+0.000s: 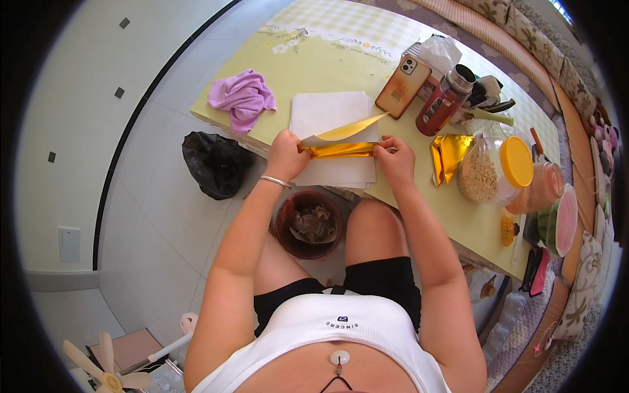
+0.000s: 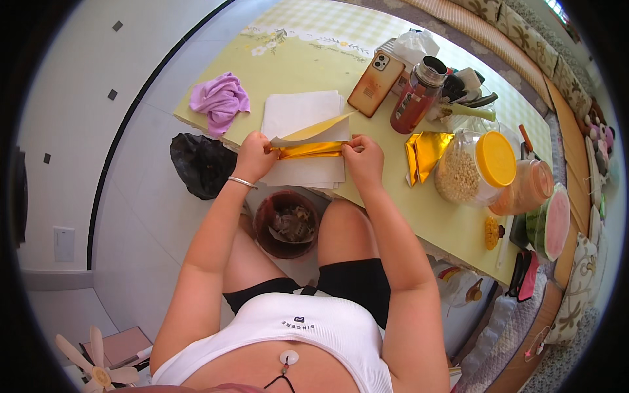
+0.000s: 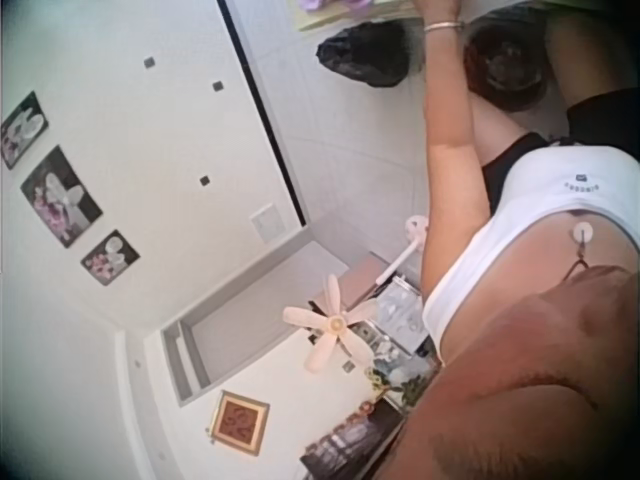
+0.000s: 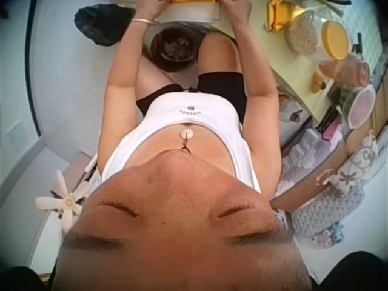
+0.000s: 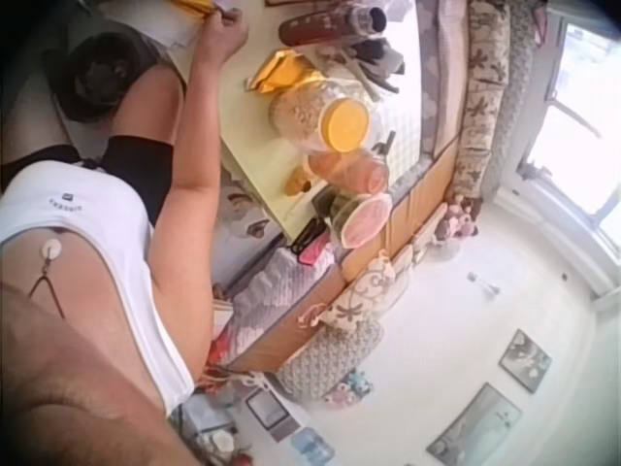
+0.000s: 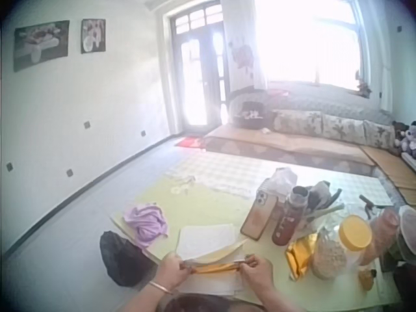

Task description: The person sits on the floor and folds a stack of white paper sheets using a gold-colored sheet as a guide. They repeatedly fold the white paper over the gold sheet, align the edges, and smooth the creases by hand.

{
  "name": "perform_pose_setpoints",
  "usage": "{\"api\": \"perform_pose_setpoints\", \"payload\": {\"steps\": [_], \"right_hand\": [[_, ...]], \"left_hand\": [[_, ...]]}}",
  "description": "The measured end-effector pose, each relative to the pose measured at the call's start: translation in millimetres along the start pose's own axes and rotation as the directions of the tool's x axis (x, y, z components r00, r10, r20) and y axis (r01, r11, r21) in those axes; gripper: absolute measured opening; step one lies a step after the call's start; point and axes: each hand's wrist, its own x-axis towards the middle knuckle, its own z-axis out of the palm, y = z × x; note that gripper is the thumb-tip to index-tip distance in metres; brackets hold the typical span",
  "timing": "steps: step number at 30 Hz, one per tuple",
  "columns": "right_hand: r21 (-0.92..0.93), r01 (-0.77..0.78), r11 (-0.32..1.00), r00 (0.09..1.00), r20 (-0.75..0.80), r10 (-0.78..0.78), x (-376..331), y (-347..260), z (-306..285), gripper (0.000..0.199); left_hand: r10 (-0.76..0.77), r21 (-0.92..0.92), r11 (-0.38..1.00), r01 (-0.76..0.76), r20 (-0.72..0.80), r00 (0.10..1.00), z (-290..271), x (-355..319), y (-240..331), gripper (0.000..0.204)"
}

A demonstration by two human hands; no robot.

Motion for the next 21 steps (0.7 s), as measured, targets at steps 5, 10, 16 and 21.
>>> {"api": "perform_pose_setpoints", "payload": {"steps": [5, 10, 16, 21], "right_hand": [[0.376, -0.178, 0.909, 0.983, 0.101, 0.150, -3.3, -3.8, -0.7, 0.006], [0.379, -0.123, 0.917, 0.992, 0.061, 0.108, -6.7, -7.5, 2.1, 0.009], [0.121, 0.009, 0.993, 0.998, 0.053, -0.015, 1.5, 14.9, 0.2, 0.015], [-0.225, 0.172, 0.959, 0.984, -0.005, -0.178, -6.4, 3.7, -7.5, 0.021]], "left_hand": [[0.008, 0.008, 1.000, -0.008, -0.003, 1.000, -2.1, -1.3, 2.0, 0.020], [0.065, 0.003, 0.998, -0.065, -0.058, 0.996, 4.8, -1.7, -6.5, 0.023], [0.032, -0.005, 0.999, -0.032, 0.026, 0.999, -0.4, 1.5, -4.1, 0.025], [0.024, -0.044, 0.999, -0.025, -0.013, 1.000, 2.8, 0.9, -10.0, 0.026]]}}
